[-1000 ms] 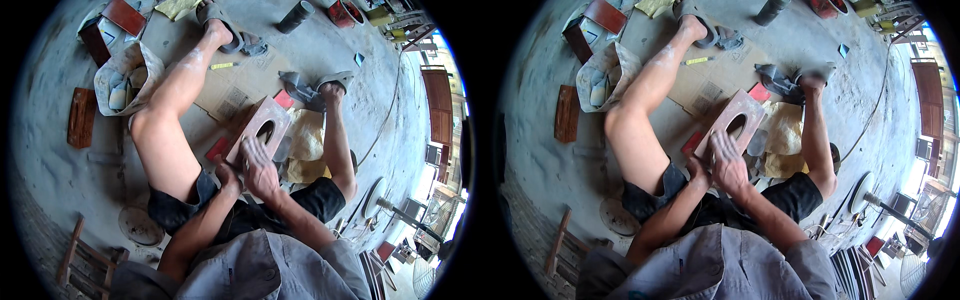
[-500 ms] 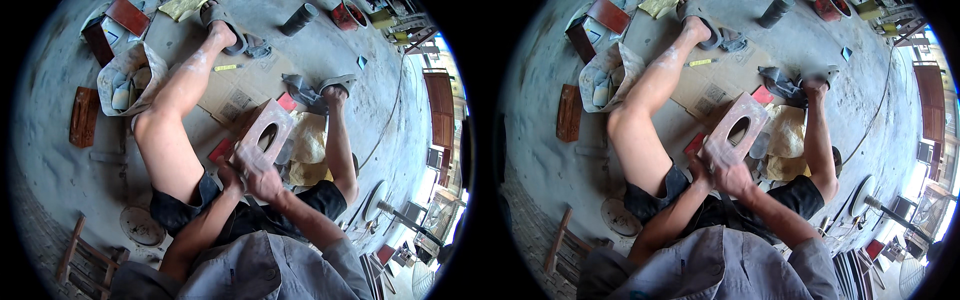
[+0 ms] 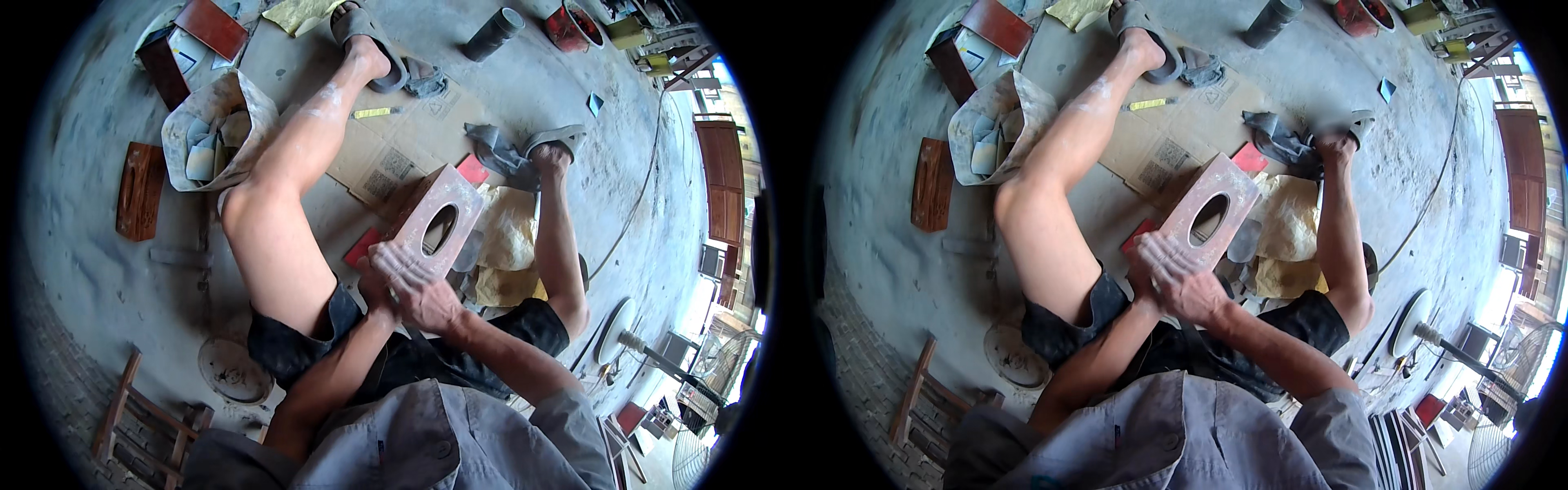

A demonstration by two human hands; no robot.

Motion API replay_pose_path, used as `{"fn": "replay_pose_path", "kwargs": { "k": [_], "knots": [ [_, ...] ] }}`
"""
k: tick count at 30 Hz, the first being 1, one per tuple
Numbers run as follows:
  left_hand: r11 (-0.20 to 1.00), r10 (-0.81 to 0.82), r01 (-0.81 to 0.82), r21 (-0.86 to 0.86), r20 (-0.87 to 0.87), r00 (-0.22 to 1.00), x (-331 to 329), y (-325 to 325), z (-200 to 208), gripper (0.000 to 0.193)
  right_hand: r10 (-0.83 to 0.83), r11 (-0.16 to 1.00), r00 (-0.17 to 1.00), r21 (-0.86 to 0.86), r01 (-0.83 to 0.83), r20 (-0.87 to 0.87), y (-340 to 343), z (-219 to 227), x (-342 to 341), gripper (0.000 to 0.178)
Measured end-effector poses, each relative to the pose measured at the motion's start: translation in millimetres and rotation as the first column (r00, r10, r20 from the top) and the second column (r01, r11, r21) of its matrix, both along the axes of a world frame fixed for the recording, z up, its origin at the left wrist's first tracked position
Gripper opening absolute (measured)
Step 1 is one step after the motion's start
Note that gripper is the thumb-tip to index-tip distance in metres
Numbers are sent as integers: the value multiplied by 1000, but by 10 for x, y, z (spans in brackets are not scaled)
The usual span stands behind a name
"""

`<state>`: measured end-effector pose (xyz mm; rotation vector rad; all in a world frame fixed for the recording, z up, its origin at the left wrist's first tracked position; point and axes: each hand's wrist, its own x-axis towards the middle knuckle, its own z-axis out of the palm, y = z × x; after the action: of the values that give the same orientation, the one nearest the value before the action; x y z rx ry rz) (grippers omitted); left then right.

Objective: The person sits on the floor and sands a rectangular wooden object with a central oval cutout using a sanding block. They repeatedly rub the block over the top surface and edges, occasionally repositioning the object to access different areas.

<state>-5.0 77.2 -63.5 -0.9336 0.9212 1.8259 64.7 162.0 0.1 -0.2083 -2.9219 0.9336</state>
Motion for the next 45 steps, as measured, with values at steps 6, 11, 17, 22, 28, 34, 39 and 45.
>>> {"fn": "replay_pose_path", "kwargs": {
  "k": [6,11,17,22,28,34,39,45],
  "knots": [
    [950,-58,42,-311,-42,997,-58,115,180,66,-555,791,614,126,599,561,1229,-20,-495,43],
    [971,-19,24,-239,21,1000,-83,179,264,71,-195,966,977,156,207,-89,987,-369,-75,54],
    [969,-52,36,-245,-57,997,-33,169,155,75,-98,995,995,31,99,-31,363,-228,-2,61],
    [964,-104,79,-253,-87,991,-52,116,77,67,-144,989,982,37,141,124,125,-8,-21,57],
    [993,-56,41,-113,-130,990,2,0,-173,69,-249,966,967,79,245,51,176,35,60,62],
    [984,-101,89,-153,-68,993,-58,87,-167,70,-156,988,987,23,155,43,98,78,320,70],
    [977,-194,174,-125,-171,966,-58,-35,-333,71,-58,998,998,20,58,9,-203,163,511,73],
    [983,-138,124,-137,-100,985,-109,46,-182,65,-159,987,987,5,159,36,-55,128,623,65]
  ]
}}
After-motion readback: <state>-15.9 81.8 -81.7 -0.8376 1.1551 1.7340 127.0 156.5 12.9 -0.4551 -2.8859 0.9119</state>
